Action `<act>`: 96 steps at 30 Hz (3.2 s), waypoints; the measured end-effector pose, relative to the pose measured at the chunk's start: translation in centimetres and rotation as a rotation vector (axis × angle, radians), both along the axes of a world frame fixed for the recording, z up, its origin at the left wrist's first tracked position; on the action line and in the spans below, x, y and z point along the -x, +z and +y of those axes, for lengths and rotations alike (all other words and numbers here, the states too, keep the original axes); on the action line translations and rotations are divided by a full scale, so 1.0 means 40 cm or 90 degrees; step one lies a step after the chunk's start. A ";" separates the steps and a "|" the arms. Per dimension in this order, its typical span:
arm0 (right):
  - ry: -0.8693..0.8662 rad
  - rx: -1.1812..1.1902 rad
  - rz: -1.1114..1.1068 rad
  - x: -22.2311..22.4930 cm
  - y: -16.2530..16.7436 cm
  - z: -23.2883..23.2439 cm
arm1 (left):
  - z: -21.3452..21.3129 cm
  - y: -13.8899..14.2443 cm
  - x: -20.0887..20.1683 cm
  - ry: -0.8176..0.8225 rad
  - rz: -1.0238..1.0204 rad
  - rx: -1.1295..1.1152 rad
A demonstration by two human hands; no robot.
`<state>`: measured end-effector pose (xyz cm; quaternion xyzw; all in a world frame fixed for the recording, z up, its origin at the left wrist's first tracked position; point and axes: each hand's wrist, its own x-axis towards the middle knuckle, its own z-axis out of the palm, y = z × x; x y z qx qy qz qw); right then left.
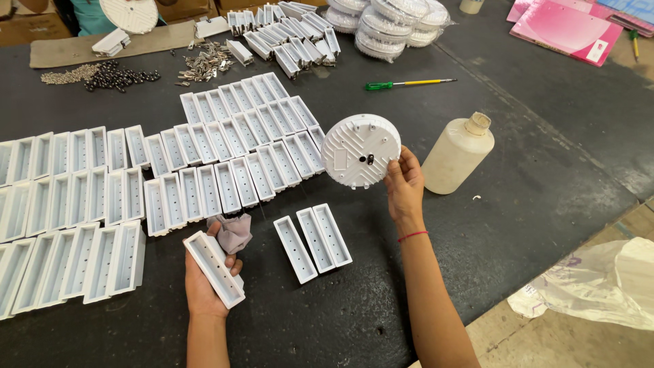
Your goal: The person wipes the inside of white plastic trays with a cloth, handling them one at a time. They also briefly handle a round white plastic part and a plastic bottle before returning to wiping the trays.
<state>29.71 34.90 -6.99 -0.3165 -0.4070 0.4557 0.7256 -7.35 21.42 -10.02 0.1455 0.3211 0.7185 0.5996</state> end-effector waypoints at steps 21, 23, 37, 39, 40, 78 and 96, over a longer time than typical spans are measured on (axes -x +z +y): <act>-0.043 0.132 0.074 -0.021 -0.024 0.013 | -0.004 -0.027 0.006 -0.010 0.022 -0.049; -0.034 0.137 0.092 -0.022 -0.029 0.014 | -0.003 -0.032 0.009 -0.025 0.004 -0.059; 0.026 0.212 0.241 -0.048 -0.078 0.035 | -0.001 -0.021 0.008 -0.019 0.008 -0.040; 0.029 0.218 0.261 -0.049 -0.080 0.036 | -0.002 -0.018 0.007 -0.020 0.009 -0.039; 0.031 0.220 0.271 -0.049 -0.080 0.037 | -0.002 -0.017 0.006 -0.020 0.010 -0.039; 0.149 0.125 0.258 -0.044 -0.071 0.030 | 0.001 -0.016 0.008 -0.016 -0.001 -0.026; 0.193 0.037 0.177 -0.009 0.029 -0.026 | 0.002 -0.017 0.005 -0.011 -0.004 -0.025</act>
